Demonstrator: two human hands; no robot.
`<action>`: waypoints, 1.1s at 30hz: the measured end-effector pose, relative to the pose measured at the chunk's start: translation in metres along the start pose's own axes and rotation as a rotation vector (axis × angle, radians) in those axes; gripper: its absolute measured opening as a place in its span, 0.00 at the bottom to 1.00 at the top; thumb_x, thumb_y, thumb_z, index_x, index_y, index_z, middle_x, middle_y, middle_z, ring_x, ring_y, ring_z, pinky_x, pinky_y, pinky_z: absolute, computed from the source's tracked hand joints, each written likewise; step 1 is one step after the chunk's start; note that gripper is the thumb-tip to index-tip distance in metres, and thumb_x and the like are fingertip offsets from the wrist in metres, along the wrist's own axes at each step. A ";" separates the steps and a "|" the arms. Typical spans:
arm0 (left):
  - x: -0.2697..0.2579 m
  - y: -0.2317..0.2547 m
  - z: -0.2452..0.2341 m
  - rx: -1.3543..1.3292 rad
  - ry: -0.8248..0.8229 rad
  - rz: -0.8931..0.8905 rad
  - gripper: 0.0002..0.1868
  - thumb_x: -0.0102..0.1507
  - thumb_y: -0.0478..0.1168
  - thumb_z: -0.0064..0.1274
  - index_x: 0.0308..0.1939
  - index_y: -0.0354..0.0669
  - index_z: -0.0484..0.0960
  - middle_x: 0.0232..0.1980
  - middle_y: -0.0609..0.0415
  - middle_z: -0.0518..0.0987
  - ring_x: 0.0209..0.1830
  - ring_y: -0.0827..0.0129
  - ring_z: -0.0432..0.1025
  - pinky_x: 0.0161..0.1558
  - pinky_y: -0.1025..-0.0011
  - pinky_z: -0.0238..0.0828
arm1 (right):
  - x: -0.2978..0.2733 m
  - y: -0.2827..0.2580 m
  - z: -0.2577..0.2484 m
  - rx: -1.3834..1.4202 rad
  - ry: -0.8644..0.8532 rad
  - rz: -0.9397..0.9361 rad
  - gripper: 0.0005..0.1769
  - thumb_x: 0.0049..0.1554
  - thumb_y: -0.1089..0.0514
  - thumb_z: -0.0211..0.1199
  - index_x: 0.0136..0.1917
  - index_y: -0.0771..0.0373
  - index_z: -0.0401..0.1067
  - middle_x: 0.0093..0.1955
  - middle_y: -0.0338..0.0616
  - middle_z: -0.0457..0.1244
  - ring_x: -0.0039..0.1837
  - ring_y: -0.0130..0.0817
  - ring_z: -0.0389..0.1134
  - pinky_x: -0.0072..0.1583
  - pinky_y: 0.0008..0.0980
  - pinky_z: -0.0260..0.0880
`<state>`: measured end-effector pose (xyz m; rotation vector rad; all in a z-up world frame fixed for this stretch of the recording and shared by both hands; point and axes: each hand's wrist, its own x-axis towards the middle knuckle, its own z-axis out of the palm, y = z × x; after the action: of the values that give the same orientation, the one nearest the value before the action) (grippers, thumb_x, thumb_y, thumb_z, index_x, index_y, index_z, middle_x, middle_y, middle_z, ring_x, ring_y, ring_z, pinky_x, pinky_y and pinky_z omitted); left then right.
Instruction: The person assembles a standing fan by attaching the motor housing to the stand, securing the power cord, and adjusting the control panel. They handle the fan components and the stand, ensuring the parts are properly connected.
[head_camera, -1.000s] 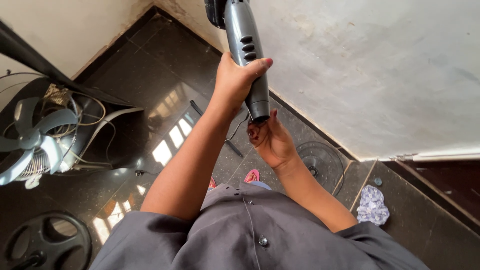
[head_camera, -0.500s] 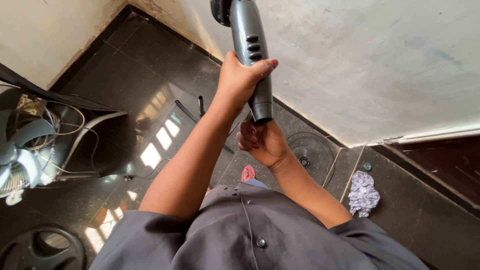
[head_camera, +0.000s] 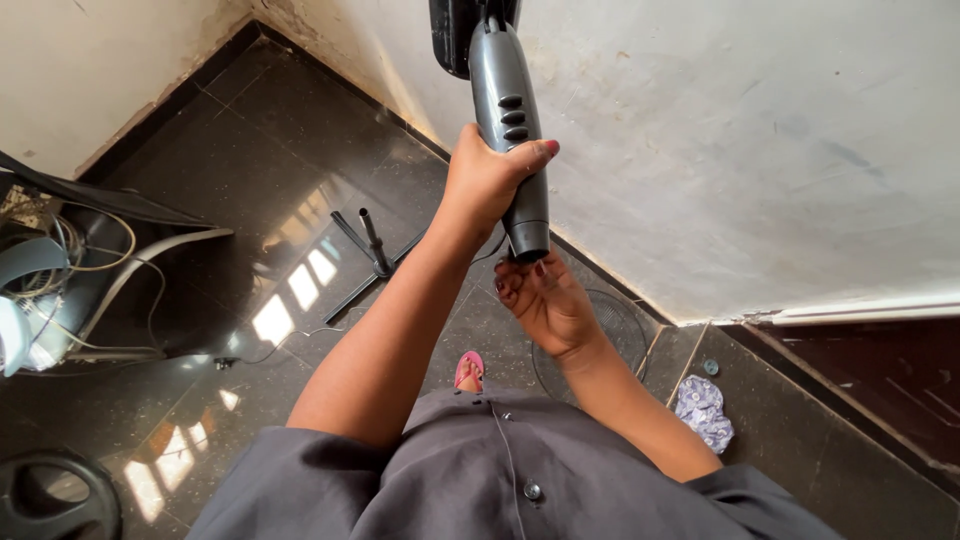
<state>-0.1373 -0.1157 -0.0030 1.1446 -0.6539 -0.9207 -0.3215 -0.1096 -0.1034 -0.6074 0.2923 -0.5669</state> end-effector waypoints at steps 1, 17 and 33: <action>0.001 -0.002 0.006 -0.007 0.001 0.000 0.18 0.50 0.44 0.67 0.30 0.38 0.75 0.27 0.53 0.78 0.22 0.70 0.73 0.25 0.70 0.74 | 0.000 -0.003 -0.006 0.001 0.046 0.009 0.24 0.61 0.53 0.60 0.66 0.63 0.62 0.53 0.49 0.68 0.52 0.36 0.69 0.55 0.33 0.71; 0.013 -0.046 0.062 0.036 -0.012 -0.035 0.19 0.50 0.45 0.67 0.33 0.36 0.75 0.28 0.52 0.78 0.24 0.70 0.74 0.26 0.70 0.75 | -0.006 -0.037 -0.052 0.099 -0.070 0.108 0.42 0.64 0.27 0.51 0.61 0.71 0.70 0.40 0.50 0.67 0.36 0.34 0.67 0.41 0.30 0.66; 0.026 -0.068 0.082 -0.001 -0.084 -0.088 0.19 0.51 0.45 0.67 0.33 0.35 0.75 0.28 0.52 0.77 0.23 0.70 0.73 0.25 0.70 0.74 | -0.009 -0.041 -0.093 0.130 -0.220 0.128 0.29 0.75 0.38 0.53 0.50 0.69 0.68 0.37 0.47 0.64 0.34 0.30 0.61 0.41 0.30 0.59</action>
<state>-0.2113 -0.1857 -0.0435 1.1457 -0.6747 -1.0482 -0.3842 -0.1741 -0.1511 -0.5162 0.0850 -0.3881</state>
